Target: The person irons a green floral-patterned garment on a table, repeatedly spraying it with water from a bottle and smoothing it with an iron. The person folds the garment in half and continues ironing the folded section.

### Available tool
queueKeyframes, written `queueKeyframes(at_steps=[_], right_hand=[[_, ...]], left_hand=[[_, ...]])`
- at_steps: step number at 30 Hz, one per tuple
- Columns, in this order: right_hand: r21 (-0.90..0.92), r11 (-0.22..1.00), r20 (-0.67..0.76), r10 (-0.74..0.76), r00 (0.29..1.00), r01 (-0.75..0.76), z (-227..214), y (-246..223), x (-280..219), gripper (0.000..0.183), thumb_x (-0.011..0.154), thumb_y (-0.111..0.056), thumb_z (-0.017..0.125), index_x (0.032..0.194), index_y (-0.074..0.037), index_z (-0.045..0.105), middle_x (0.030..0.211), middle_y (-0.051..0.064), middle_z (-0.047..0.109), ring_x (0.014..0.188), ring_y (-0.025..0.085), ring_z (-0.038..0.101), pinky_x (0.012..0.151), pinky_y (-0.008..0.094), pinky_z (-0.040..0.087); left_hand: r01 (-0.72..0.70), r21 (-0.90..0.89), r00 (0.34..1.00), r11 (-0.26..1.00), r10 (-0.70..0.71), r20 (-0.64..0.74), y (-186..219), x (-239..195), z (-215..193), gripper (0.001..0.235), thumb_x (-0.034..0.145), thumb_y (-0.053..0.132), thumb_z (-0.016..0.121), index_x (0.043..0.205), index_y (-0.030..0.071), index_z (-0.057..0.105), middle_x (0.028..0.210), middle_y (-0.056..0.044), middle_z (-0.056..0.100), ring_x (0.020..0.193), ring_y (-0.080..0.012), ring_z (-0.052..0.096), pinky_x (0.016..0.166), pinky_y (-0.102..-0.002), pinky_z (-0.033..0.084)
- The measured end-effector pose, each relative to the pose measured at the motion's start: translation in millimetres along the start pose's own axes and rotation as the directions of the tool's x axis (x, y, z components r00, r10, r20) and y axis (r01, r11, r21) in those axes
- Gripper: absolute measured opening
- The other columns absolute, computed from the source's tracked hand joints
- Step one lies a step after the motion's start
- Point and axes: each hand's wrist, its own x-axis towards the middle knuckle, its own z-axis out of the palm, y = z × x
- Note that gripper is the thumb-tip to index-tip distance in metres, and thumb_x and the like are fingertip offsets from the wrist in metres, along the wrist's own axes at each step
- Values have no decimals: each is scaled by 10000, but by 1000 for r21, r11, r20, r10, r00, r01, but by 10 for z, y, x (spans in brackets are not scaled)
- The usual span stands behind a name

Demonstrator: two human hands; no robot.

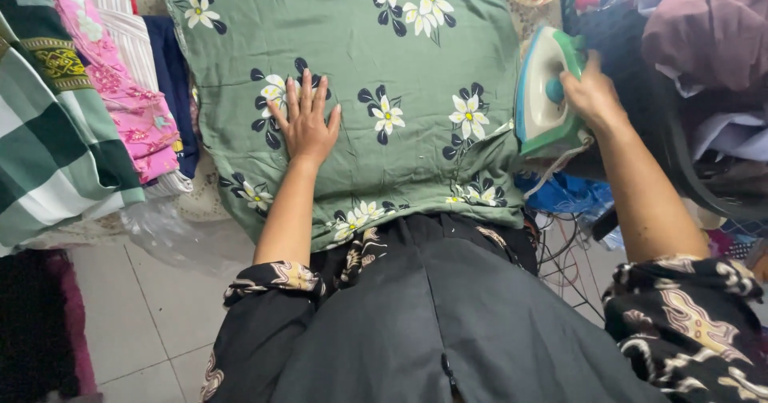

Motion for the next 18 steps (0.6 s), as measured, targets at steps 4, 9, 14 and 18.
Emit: queueKeyframes(at_steps=[4, 9, 14, 18], right_hand=[[-59, 998, 50, -31, 998, 34, -3, 312, -351, 660, 1005, -368, 435, 1583, -148, 204, 1399, 388, 498, 1213, 630, 493, 969, 610, 399], [-31, 993, 47, -110, 993, 111, 155, 634, -472, 680, 992, -349, 416, 1610, -171, 194, 1512, 323, 441, 1258, 636, 454, 1009, 616, 366], [-82, 951, -163, -307, 938, 297, 319, 665, 53, 596, 1114, -268, 549, 1629, -74, 319, 1298, 440, 550, 1239, 586, 546, 989, 665, 475], [-179, 918, -242, -390, 888, 354, 384, 547, 638, 649, 1070, -275, 651, 1611, -54, 367, 1258, 423, 588, 1196, 578, 590, 962, 645, 492]], left_hand=[[2, 3, 1000, 1000, -2, 7, -9, 4, -18, 609, 1097, 514, 457, 1654, 300, 333, 1726, 15, 160, 1592, -314, 112, 1186, -703, -43], [-8, 5, 1000, 1000, 8, 4, -2, 23, -38, 608, 1102, 502, 452, 1655, 273, 347, 1726, 2, 158, 1590, -323, 110, 1176, -713, -48], [-43, 31, 991, 999, 47, -128, -89, 28, 184, 582, 1079, 489, 534, 1610, 282, 414, 1707, -42, 245, 1560, -331, 171, 1134, -786, -6], [-45, -48, 991, 998, 38, -130, -164, 43, 206, 575, 1069, 465, 584, 1591, 267, 447, 1705, -37, 257, 1565, -320, 181, 1148, -764, -43]])
